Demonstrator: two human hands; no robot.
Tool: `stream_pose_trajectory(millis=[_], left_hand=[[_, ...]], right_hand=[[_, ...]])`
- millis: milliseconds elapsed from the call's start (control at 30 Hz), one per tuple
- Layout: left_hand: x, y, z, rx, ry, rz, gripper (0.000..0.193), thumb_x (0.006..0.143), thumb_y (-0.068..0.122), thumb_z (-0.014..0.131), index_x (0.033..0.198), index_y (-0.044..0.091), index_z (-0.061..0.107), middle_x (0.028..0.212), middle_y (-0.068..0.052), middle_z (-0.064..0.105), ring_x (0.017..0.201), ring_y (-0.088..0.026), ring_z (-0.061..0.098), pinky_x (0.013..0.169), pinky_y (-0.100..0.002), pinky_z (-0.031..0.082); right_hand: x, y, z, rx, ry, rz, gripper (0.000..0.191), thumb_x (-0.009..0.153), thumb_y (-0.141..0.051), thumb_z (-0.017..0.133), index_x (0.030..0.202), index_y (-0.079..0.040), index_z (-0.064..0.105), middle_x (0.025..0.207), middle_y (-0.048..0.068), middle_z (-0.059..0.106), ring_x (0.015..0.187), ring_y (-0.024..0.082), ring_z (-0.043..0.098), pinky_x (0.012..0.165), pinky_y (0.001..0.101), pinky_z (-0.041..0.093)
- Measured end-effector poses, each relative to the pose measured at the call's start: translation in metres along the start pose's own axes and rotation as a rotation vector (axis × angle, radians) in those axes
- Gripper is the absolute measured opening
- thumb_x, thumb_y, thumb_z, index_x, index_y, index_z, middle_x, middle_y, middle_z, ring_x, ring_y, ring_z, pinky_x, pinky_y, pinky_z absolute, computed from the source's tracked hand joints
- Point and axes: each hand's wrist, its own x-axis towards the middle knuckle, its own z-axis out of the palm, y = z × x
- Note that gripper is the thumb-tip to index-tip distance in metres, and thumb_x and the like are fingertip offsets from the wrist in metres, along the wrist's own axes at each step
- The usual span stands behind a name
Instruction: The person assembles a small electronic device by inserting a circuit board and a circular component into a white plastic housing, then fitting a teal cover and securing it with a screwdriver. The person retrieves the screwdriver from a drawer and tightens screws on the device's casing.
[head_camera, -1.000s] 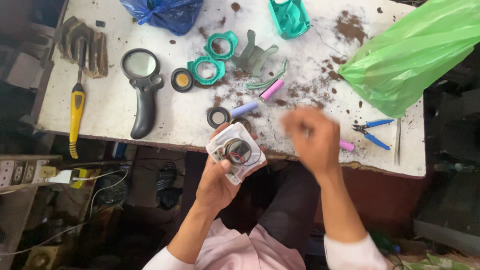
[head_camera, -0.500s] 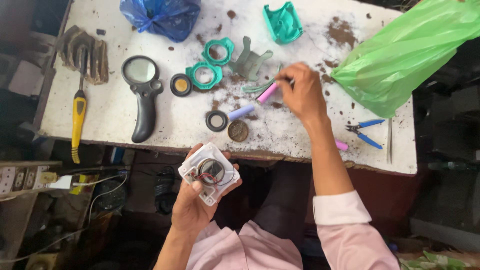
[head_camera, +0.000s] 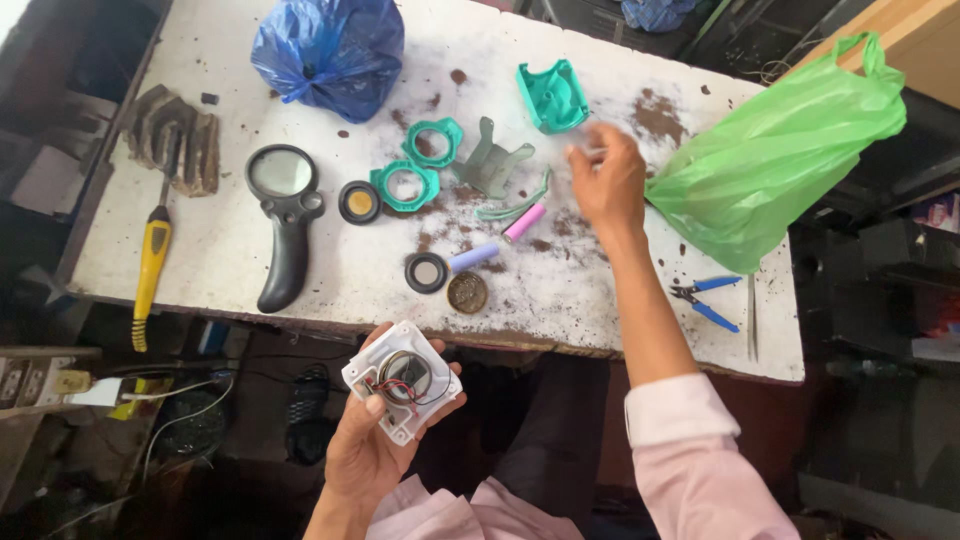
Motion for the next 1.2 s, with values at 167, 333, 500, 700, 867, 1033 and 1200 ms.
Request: stream_pose_trajectory(millis=[167,333,500,700,867,1033,1200], left_hand=[[-0.003,0.01,0.002,0.016,-0.048,0.036,0.087,0.09,0.021,0.075,0.16,0.007,0.025,0.144,-0.031,0.047,0.131,-0.048,0.054,0.105,-0.064,0.05],[-0.008,0.015,0.003,0.029,-0.022,0.046,0.087,0.089,0.02,0.075,0.159,0.011,0.023,0.144,-0.028,0.048,0.13,-0.046,0.055,0.105,-0.061,0.051],[-0.01,0.019,0.003,0.011,-0.016,0.037,0.087,0.088,0.02,0.074,0.158,0.012,0.023,0.144,-0.027,0.05,0.131,-0.046,0.055,0.105,-0.061,0.051],[-0.005,0.016,0.002,-0.016,-0.041,0.029,0.087,0.09,0.02,0.076,0.159,0.016,0.024,0.144,-0.025,0.05,0.132,-0.046,0.055,0.106,-0.063,0.05],[0.0,0.006,-0.005,-0.034,-0.086,0.023,0.087,0.092,0.021,0.077,0.162,0.015,0.025,0.147,-0.025,0.051,0.134,-0.044,0.056,0.108,-0.061,0.051],[0.004,0.003,-0.002,-0.017,-0.088,0.014,0.088,0.092,0.02,0.077,0.162,0.016,0.025,0.148,-0.025,0.05,0.134,-0.044,0.057,0.109,-0.06,0.052],[0.009,-0.005,0.005,0.006,-0.089,-0.011,0.087,0.093,0.017,0.075,0.164,0.012,0.025,0.145,-0.028,0.051,0.134,-0.045,0.057,0.108,-0.061,0.053]], right_hand=[[0.047,-0.011,0.019,-0.098,0.123,0.018,0.08,0.088,-0.053,0.09,0.128,0.011,0.06,0.112,0.028,0.069,0.102,0.04,0.069,0.088,0.0466,0.054],[0.055,-0.022,0.032,-0.065,-0.034,0.117,0.091,0.079,-0.056,0.088,0.13,0.012,0.056,0.119,0.033,0.067,0.111,0.041,0.067,0.096,0.0451,0.053],[0.044,-0.014,0.026,-0.117,-0.01,0.067,0.084,0.074,-0.046,0.088,0.127,0.011,0.058,0.115,0.03,0.07,0.107,0.038,0.07,0.094,0.0442,0.055],[0.015,0.025,0.008,-0.16,-0.092,0.11,0.081,0.075,-0.048,0.091,0.126,0.007,0.06,0.113,0.027,0.07,0.103,0.038,0.069,0.09,0.0458,0.053],[-0.007,0.058,0.002,-0.223,-0.065,-0.073,0.079,0.079,-0.038,0.093,0.133,0.005,0.054,0.122,0.027,0.064,0.111,0.039,0.065,0.094,0.0483,0.053],[-0.054,0.069,-0.018,0.089,-0.008,-0.182,0.075,0.088,-0.011,0.083,0.149,-0.003,0.041,0.141,0.017,0.052,0.128,0.029,0.06,0.11,0.0442,0.053],[-0.132,0.021,-0.038,0.273,-0.052,-0.202,0.091,0.092,-0.015,0.095,0.156,-0.002,0.031,0.151,0.018,0.044,0.14,0.033,0.057,0.108,0.0446,0.058]])
